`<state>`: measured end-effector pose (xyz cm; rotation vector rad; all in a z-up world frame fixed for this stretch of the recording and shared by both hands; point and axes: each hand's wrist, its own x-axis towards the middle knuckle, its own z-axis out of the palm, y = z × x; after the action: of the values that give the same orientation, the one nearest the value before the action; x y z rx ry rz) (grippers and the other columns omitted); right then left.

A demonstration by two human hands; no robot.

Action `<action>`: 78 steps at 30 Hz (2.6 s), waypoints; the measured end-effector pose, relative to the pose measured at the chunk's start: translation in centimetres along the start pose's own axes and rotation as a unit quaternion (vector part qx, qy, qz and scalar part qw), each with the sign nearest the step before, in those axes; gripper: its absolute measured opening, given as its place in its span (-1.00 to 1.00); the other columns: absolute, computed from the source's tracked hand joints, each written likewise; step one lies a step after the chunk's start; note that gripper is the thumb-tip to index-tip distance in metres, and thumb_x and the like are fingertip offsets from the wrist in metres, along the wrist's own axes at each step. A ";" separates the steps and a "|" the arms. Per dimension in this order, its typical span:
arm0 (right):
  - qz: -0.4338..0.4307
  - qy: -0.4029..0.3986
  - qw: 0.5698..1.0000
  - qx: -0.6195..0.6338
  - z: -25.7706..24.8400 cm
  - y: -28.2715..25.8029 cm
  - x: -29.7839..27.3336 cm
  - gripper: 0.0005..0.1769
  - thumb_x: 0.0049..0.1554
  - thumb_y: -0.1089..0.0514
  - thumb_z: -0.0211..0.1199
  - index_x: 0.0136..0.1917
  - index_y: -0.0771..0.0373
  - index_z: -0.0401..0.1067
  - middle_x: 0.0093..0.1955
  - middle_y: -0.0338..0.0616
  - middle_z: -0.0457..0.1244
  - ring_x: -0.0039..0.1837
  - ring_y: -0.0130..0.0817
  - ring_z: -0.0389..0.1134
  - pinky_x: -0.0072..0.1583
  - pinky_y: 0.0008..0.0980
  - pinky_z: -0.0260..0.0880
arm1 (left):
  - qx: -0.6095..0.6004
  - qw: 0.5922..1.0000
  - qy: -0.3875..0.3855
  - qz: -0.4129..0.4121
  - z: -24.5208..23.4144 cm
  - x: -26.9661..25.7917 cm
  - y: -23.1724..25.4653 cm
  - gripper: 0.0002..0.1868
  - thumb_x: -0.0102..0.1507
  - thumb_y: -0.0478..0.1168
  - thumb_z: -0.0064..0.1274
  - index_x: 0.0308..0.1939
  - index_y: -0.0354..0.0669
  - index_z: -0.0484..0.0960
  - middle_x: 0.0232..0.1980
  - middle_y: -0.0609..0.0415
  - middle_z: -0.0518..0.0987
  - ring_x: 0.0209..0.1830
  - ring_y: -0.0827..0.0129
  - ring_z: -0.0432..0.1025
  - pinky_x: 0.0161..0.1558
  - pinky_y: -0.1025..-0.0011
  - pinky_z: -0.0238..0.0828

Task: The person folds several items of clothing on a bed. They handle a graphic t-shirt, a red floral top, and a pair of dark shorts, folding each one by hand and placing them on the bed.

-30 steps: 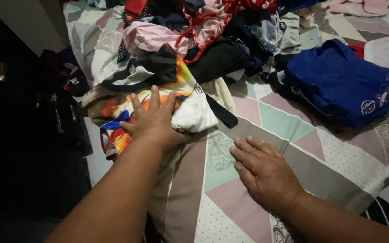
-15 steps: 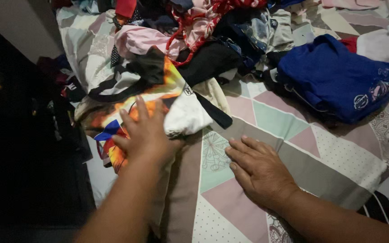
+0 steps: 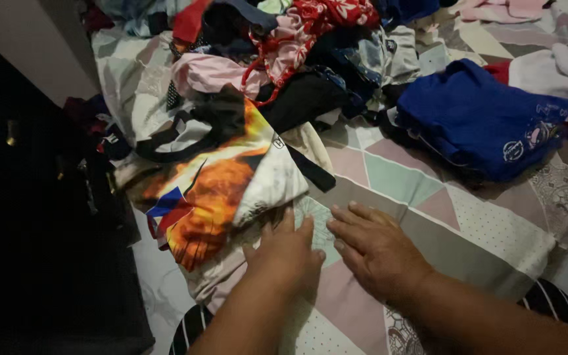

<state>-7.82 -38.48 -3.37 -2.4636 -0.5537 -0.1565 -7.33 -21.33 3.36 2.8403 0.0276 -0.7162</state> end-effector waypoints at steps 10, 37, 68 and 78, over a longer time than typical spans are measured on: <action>0.231 -0.025 0.961 0.150 -3.8 1.1 -0.4 -0.66 0.19 0.02 0.23 0.21 0.06 0.56 0.33 -0.08 0.33 0.34 -0.23 0.40 0.35 -0.30 0.39 | 0.017 0.999 -0.021 0.031 -1.0 2.0 -0.2 -0.11 0.18 0.07 0.25 0.54 0.23 0.18 0.57 0.06 0.18 0.46 -0.15 0.22 0.39 -0.07 0.26; 0.041 0.086 0.989 0.115 -3.5 2.4 17.2 -0.64 0.14 0.15 0.34 0.21 0.25 0.55 0.11 -0.07 0.45 0.11 -0.34 0.49 0.17 -0.33 0.45 | -0.044 0.998 -0.041 -0.007 -2.1 1.7 0.2 -0.21 0.15 -0.02 0.35 0.42 0.12 0.35 0.44 0.16 0.38 0.41 0.00 0.31 0.21 -0.45 0.27; 0.181 0.090 0.784 0.587 -2.8 0.8 27.1 -0.78 0.23 0.14 0.25 0.13 0.23 0.47 -0.04 -0.18 0.37 -0.10 -0.38 0.40 -0.03 -0.36 0.42 | -0.043 0.997 -0.010 0.064 -2.1 3.9 -1.4 -0.44 0.21 0.02 0.21 0.27 0.03 0.52 0.18 -0.04 0.60 0.17 -0.01 0.50 0.09 0.00 0.49; 0.132 0.113 0.798 0.577 -7.0 2.7 19.0 -0.86 0.18 0.23 0.31 -0.13 0.37 0.47 -0.18 -0.11 0.35 -0.16 -0.37 0.37 -0.07 -0.38 0.38 | -0.015 0.998 0.003 0.067 -1.6 2.9 -1.0 -0.33 0.27 0.02 0.14 0.42 0.00 0.35 0.32 -0.06 0.50 0.31 0.04 0.41 0.23 0.09 0.40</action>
<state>10.62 -37.83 5.32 -1.2596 -0.0945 0.0180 -4.11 -20.16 3.20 2.7841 -0.1483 -0.6742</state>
